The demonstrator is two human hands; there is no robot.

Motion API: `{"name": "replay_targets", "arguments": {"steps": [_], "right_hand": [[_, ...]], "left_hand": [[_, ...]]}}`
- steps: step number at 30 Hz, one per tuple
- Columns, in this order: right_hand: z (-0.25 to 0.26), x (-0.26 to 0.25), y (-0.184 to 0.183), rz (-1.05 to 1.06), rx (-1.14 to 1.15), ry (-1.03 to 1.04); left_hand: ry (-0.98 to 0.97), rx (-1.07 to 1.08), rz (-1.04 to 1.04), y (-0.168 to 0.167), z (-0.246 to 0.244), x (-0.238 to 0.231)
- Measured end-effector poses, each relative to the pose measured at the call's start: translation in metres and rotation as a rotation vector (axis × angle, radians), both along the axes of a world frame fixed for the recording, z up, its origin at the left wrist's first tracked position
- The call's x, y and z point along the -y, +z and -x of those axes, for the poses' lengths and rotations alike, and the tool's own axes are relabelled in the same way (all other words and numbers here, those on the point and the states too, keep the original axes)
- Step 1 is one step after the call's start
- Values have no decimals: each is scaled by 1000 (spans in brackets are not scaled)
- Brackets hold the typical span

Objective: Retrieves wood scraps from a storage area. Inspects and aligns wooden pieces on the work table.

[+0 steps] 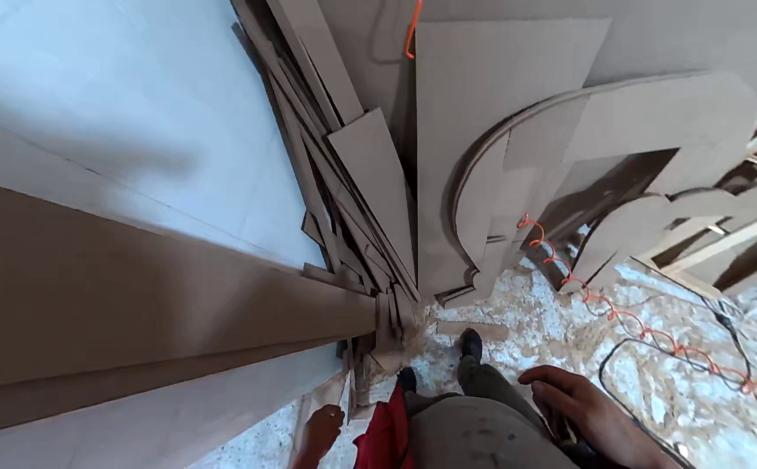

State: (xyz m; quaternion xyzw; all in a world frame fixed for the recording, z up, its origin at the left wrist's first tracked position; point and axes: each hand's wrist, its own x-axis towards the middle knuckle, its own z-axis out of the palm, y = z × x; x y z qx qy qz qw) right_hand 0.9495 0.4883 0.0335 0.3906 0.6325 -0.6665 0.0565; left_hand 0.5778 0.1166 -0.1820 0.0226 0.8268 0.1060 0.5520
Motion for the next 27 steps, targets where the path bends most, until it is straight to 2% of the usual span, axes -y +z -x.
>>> {"name": "replay_targets", "arguments": {"steps": [8,14,18,23,27], "right_hand": [[0,-121,-1,-17,-45,135],[15,-151,0,-39,-68,226],[28,-146,-1,7,-98,268],[43,-129,1,9,-87,331],[51,-115,1,10,-70,353]], "left_hand": [[117,-36,-13,16,-71,-63],[126,-56,-47,33,-100,-82],[202,-68,-43,31,-109,-61],[276,-56,-2,30,-126,-13],[265,-30,41,23,-143,24]]}}
